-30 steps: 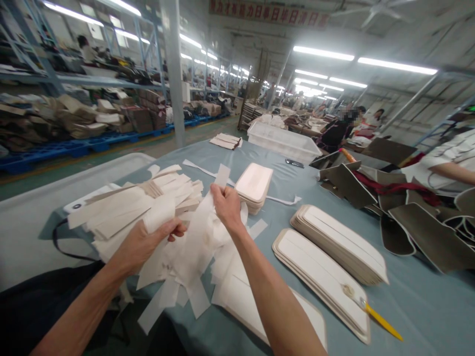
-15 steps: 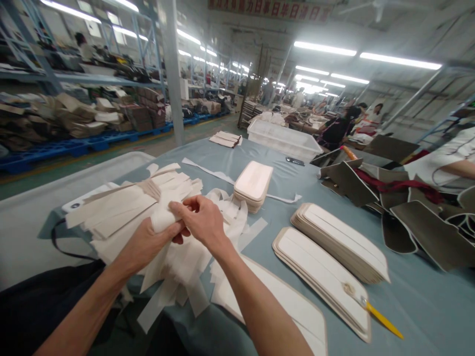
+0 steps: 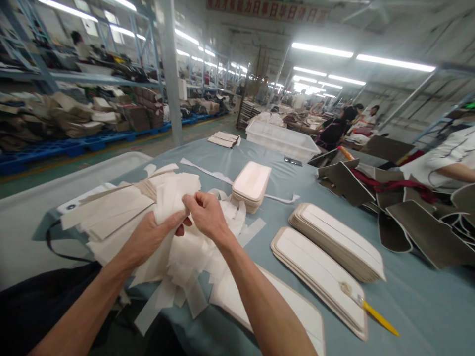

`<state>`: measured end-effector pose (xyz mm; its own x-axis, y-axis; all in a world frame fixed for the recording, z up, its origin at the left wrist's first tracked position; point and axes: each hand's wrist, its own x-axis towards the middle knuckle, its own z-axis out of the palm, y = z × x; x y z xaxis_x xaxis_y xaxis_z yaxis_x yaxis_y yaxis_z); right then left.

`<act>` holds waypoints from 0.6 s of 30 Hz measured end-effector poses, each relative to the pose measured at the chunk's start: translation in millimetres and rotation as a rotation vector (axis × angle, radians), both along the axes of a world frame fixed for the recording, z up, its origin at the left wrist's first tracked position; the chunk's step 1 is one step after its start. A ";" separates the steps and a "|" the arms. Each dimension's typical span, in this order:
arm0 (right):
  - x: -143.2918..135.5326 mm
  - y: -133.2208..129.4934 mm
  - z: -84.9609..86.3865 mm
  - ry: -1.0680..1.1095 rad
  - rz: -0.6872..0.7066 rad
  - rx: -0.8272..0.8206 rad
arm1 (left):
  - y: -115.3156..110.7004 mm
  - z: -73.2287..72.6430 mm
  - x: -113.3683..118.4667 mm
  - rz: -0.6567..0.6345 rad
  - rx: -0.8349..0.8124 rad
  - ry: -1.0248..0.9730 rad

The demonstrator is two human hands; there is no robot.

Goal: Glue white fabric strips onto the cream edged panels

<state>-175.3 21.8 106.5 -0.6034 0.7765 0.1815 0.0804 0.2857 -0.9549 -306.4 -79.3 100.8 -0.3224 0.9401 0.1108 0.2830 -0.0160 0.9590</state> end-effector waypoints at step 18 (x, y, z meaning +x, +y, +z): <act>-0.8 22.7 -1.5 -0.042 -0.353 0.071 | -5.2 -9.0 -1.6 0.107 -0.013 -0.237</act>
